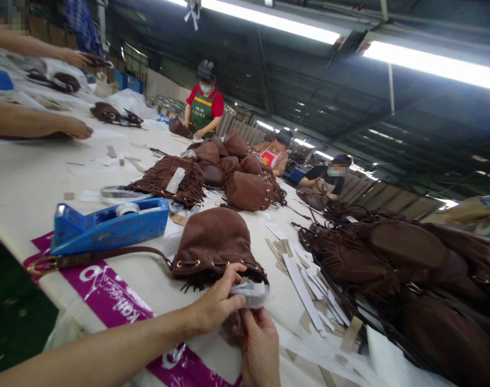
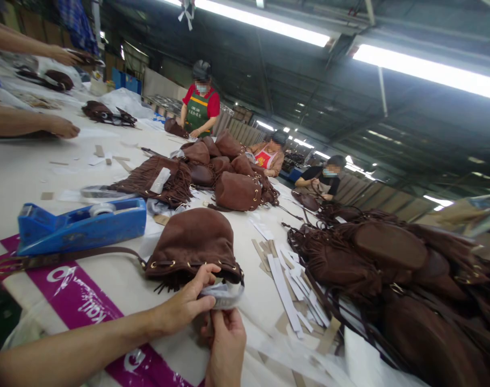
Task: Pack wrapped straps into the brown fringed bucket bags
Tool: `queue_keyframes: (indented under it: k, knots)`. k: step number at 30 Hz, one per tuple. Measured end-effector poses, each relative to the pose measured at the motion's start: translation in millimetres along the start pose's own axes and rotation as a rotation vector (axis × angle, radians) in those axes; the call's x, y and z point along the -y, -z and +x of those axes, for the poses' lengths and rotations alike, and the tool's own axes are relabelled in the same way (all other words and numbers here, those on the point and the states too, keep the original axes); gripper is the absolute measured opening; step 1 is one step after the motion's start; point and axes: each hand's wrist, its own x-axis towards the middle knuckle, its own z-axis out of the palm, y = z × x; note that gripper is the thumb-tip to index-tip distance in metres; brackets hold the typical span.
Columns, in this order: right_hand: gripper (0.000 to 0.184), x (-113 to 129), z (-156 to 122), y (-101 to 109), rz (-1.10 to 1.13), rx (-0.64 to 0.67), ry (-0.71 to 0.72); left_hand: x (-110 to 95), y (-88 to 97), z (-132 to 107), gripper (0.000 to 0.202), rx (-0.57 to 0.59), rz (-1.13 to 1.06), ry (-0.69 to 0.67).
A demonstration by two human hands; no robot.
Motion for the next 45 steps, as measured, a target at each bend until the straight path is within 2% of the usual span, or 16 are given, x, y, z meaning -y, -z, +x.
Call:
queue_keyframes:
  k: [2,4,8,11,13,15,18,20,22,24,27,29,32,37,42,45]
  knots:
    - [0.042,3.8,2.1,3.1,-0.071,-0.048,0.021,0.8,-0.3,1.0,0.054,-0.021,0.024,-0.006]
    - [0.041,6.1,2.7,9.4,-0.063,-0.04,0.02,1.2,0.7,1.6,0.051,-0.047,0.072,-0.011]
    - [0.035,6.0,-3.5,28.4,0.012,0.069,0.05,1.4,4.9,2.3,0.051,-0.044,0.096,-0.014]
    - [0.046,1.4,-11.4,39.9,0.046,0.18,0.12,0.6,6.3,3.7,0.053,-0.027,0.048,-0.026]
    - [0.054,-2.0,-14.8,42.6,0.0,0.209,0.204,-0.1,5.4,4.7,0.052,-0.038,0.01,-0.019]
    - [0.042,-2.2,-14.3,42.8,-0.194,0.167,0.343,-0.6,3.7,5.1,0.051,-0.031,-0.017,-0.006]
    - [0.015,8.7,-4.6,43.6,-0.675,0.078,0.633,-0.9,2.3,4.7,0.052,0.016,-0.029,-0.009]
    - [0.012,22.3,5.7,44.8,-0.964,0.092,0.85,-0.6,3.4,4.7,0.052,0.047,-0.026,-0.02]
    - [0.012,37.3,15.4,44.3,-1.104,0.173,0.997,0.2,6.2,5.1,0.051,0.064,-0.012,-0.035]
    - [0.014,50.9,21.7,41.0,-1.102,0.324,0.972,1.0,9.8,5.8,0.049,0.085,0.027,-0.062]
    - [0.015,64.6,24.4,34.1,-1.045,0.561,0.732,0.9,14.7,5.9,0.05,0.133,0.114,-0.11]
    - [0.013,67.9,23.9,31.6,-1.045,0.619,0.646,-1.0,16.8,5.1,0.054,0.161,0.195,-0.134]
    - [0.012,64.2,23.4,33.8,-1.044,0.6,0.638,-6.4,17.8,2.9,0.054,0.167,0.341,-0.144]
    - [0.012,49.9,22.8,45.6,-1.047,0.535,0.741,-16.0,14.0,-3.0,0.029,0.168,0.587,-0.178]
    - [0.019,37.2,18.7,51.9,-1.102,0.543,0.983,-19.5,9.1,-9.4,0.01,0.121,0.813,-0.165]
    - [0.021,29.9,16.4,53.4,-1.134,0.566,1.125,-19.3,6.3,-10.2,0.014,0.126,0.947,-0.154]
